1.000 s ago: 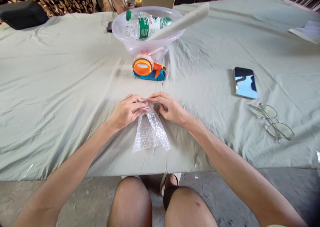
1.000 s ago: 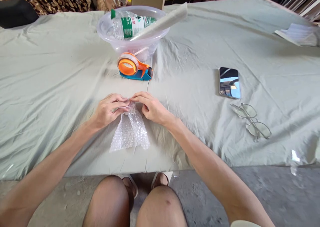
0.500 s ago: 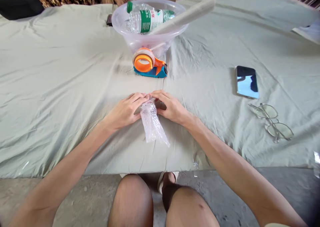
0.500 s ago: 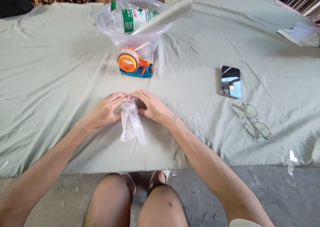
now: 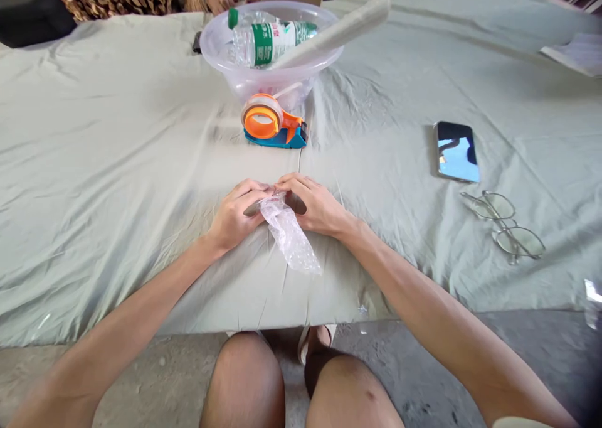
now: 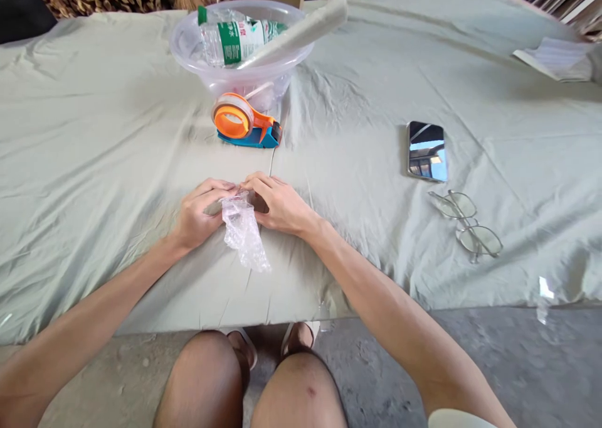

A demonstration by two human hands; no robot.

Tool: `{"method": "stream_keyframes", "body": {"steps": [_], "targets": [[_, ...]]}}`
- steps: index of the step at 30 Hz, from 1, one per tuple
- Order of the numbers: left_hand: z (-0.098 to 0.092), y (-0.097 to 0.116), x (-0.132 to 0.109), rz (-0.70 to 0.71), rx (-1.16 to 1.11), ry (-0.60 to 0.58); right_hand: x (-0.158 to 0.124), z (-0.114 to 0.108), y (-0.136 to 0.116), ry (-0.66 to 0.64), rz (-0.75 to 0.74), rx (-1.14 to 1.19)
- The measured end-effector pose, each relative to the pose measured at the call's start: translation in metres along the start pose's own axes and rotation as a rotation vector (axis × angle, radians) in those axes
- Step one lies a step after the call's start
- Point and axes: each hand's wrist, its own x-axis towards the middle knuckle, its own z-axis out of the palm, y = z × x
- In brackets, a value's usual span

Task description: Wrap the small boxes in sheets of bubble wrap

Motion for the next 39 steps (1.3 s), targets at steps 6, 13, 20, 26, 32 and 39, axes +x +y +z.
{"method": "stream_keyframes", "body": {"steps": [6, 13, 20, 26, 32, 39], "targets": [[0.0, 0.003, -0.001, 0.03, -0.033, -0.025, -0.001, 0.001, 0.0, 0.021, -0.007, -0.015], [-0.003, 0.011, 0.002, -0.001, 0.036, 0.0, -0.001, 0.005, -0.003, 0.067, -0.046, -0.09], [0.002, 0.019, 0.007, -0.162, -0.116, 0.05, 0.001, 0.005, -0.005, 0.086, -0.06, -0.052], [0.009, 0.019, 0.006, -0.271, -0.331, 0.11, 0.002, 0.007, -0.006, 0.125, -0.052, -0.006], [0.008, 0.008, 0.008, -0.192, -0.387, 0.108, 0.003, 0.009, -0.011, 0.115, -0.023, 0.009], [0.015, 0.005, 0.002, -0.173, -0.378, 0.169, 0.004, 0.011, -0.013, 0.154, 0.02, 0.048]]}}
